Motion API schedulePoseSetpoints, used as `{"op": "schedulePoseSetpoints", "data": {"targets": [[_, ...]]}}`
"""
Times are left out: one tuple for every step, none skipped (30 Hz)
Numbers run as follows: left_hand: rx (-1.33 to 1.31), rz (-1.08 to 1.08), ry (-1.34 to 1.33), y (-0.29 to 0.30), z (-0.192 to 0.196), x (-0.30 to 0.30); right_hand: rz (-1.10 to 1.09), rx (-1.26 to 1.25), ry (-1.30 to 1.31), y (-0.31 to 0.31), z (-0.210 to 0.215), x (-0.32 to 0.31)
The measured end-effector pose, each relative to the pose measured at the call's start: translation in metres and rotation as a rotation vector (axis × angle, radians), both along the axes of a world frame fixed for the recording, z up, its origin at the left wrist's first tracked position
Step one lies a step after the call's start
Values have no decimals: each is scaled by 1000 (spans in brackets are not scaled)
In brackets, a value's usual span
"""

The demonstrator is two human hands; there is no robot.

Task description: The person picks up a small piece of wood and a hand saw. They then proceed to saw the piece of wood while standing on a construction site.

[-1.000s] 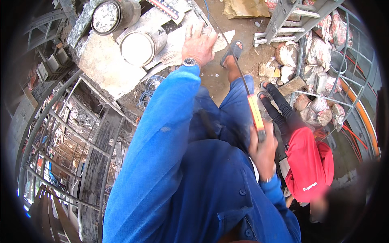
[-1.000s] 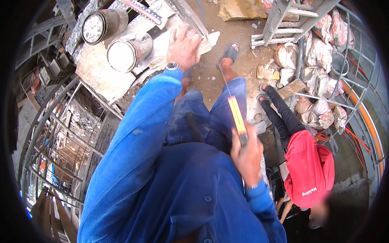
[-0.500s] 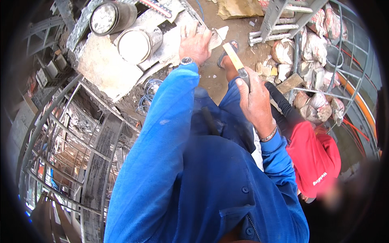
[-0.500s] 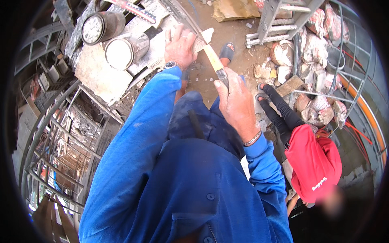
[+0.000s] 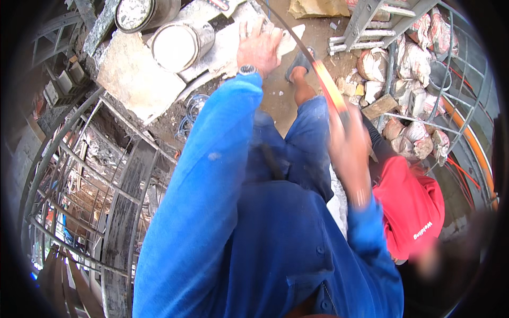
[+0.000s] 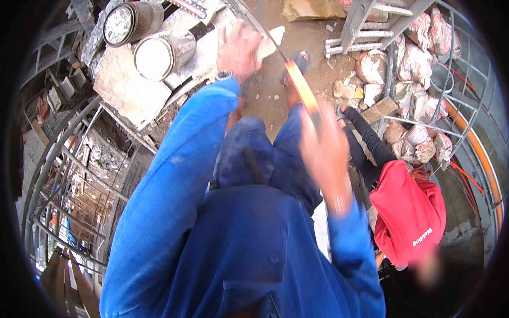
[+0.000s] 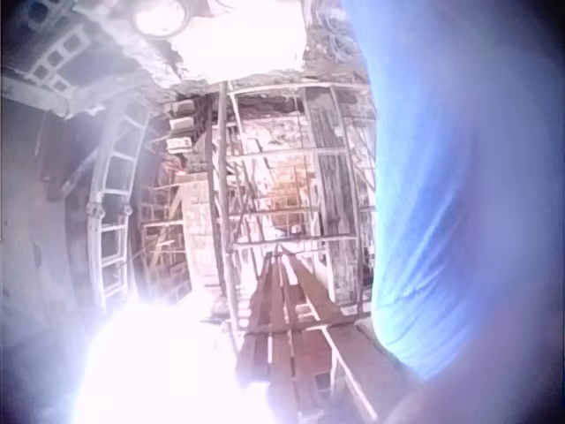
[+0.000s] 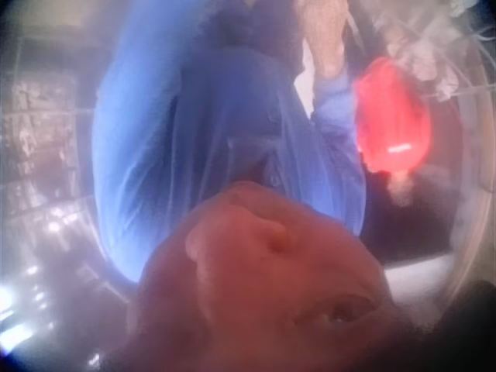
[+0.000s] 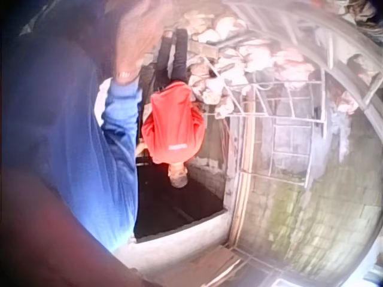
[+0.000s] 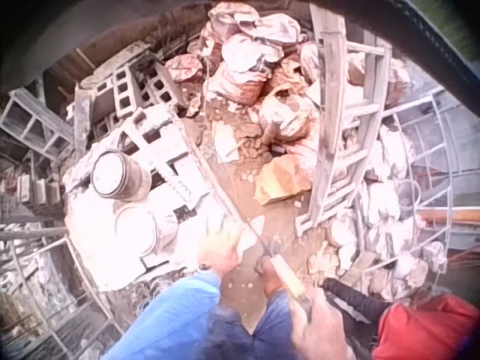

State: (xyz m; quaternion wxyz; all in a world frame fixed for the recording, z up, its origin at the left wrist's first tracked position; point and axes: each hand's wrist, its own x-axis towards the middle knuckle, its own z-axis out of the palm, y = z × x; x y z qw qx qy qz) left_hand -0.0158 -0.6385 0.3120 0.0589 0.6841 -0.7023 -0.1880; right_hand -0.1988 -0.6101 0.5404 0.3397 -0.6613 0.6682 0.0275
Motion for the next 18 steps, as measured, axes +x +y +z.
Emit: {"op": "schedulePoseSetpoints", "data": {"targets": [[-30, 8, -5, 0, -9, -3, 123, -150, -102, -23, -41, 17], [-81, 33, -31, -9, -14, 3, 136, -149, -88, -38, -50, 27], [-16, -1, -38, -3, 0, 0, 131, -125, -59, -44, -49, 29], [15, -15, -46, 1, -1, 0, 124, -100, -27, -44, -48, 28], [51, -23, -32, 8, -1, -3, 151, -135, -72, -30, -39, 20], [48, -8, -57, -7, -6, 6, 137, -144, -91, -15, -23, 9], [29, 3, -68, -20, -6, 12, 110, -142, -92, 8, 1, -5], [50, -5, -62, -13, 1, 9, 82, -87, -66, 26, 28, -20], [66, -5, -63, -8, 7, 6, 62, -37, -45, 36, 54, -33], [60, 4, -78, -12, 7, 7, 70, 15, -15, 42, 71, -43], [53, -1, -96, -13, 7, 5, 72, -76, -57, 40, 54, -45], [64, 1, -107, -8, 5, 1, 81, -151, -93, 32, 31, -44], [47, 8, -62, -5, 3, -3, 83, -94, -68, 10, 4, -23], [27, 17, -22, -2, 1, -4, 87, -41, -50, -12, -27, 3], [-12, 20, 11, -9, 0, 1, 109, -46, -29, -32, -53, 21], [-10, 4, -16, -18, 0, 7, 136, -57, -19, -47, -68, 30], [2, -3, -32, -18, -2, 6, 126, -59, -45, -48, -65, 28], [33, 3, -36, -9, -5, 2, 129, -42, -61, -42, -53, 22]]}}
